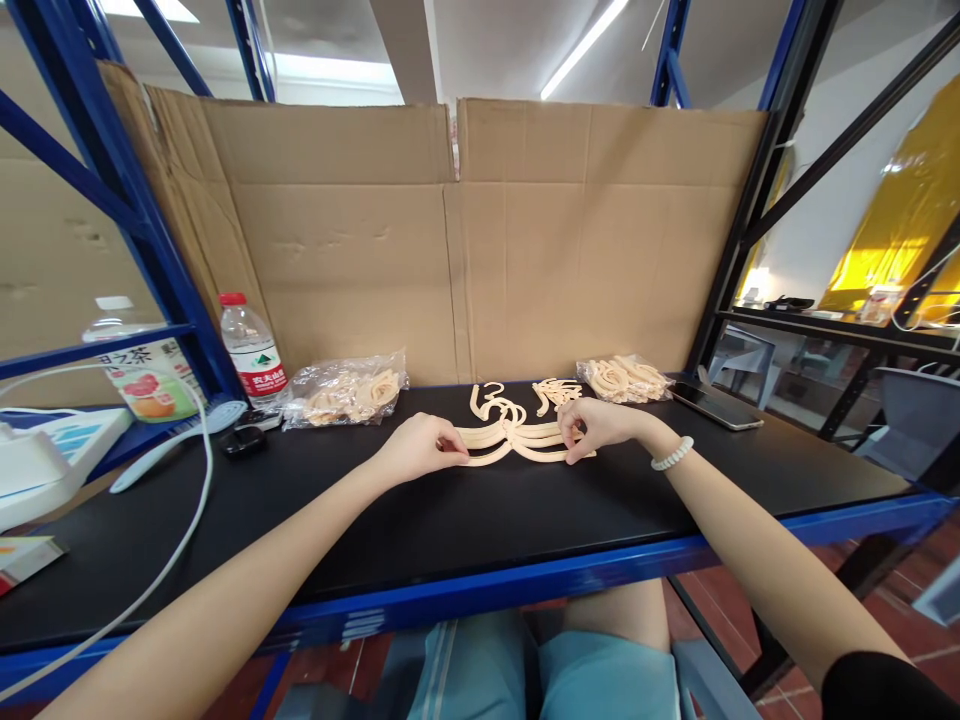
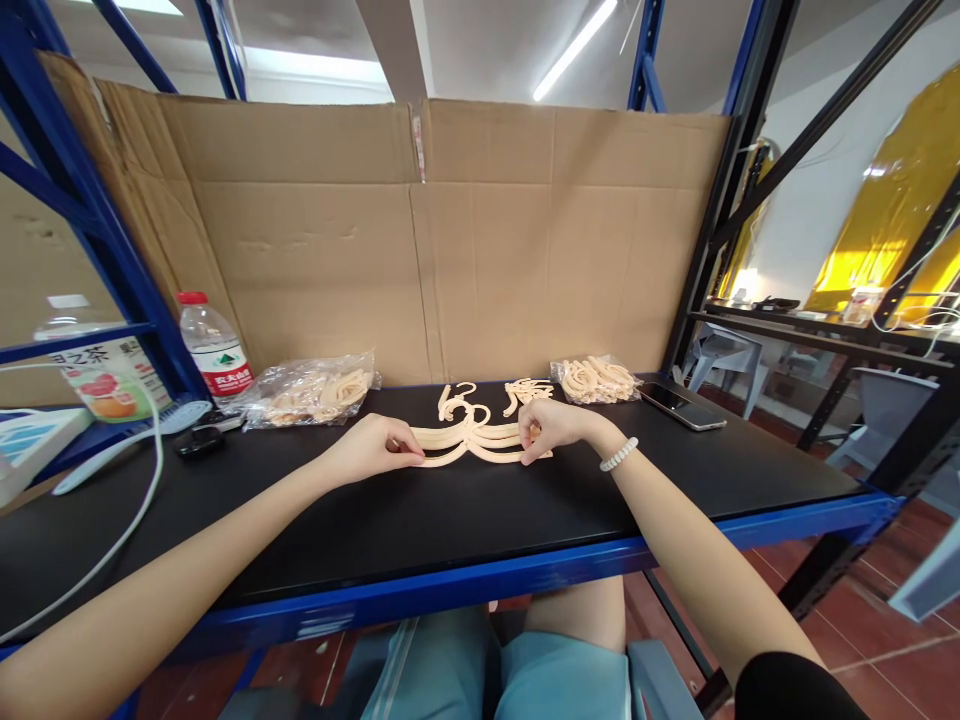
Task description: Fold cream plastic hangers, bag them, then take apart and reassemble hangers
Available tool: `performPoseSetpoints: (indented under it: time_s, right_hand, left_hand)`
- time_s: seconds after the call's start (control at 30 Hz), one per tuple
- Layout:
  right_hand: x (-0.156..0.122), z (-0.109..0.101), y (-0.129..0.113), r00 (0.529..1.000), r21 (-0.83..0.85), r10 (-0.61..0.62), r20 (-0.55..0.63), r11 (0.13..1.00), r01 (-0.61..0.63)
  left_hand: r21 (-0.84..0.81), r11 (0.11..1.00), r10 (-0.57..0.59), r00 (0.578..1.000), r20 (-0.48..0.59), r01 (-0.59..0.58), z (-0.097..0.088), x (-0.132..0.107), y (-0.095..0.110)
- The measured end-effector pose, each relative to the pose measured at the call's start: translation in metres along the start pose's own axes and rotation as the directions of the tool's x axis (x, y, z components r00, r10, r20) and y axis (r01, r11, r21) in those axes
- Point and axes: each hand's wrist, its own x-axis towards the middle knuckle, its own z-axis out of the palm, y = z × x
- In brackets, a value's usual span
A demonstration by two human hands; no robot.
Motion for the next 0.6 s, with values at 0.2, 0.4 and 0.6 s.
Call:
performPoseSetpoints:
  time_s: [0.2,0.4,0.6]
  right_hand:
    - [-0.001,0.000,-0.001,0.999,-0.061,0.035,-0.021,0.997,-0.036]
    - [-0.004,-0.001,-0.010,0.996,-0.111,0.063,-0.057,0.991,-0.070]
    - [-0.006,-0.002,-0.014,0.996,-0.124,0.037,-0.075,0.991,-0.046]
  left_hand:
    - [0.329,0.944,0.000,1.000,-0.028,0.009,0.002,-0.003,0.011]
    - [0.378,0.926,0.042,0.997,-0.063,-0.016,0.006,-0.006,0.015]
    - [0.503,0.864,0.048,0.997,-0.060,-0.011,0.010,-0.008,0.020]
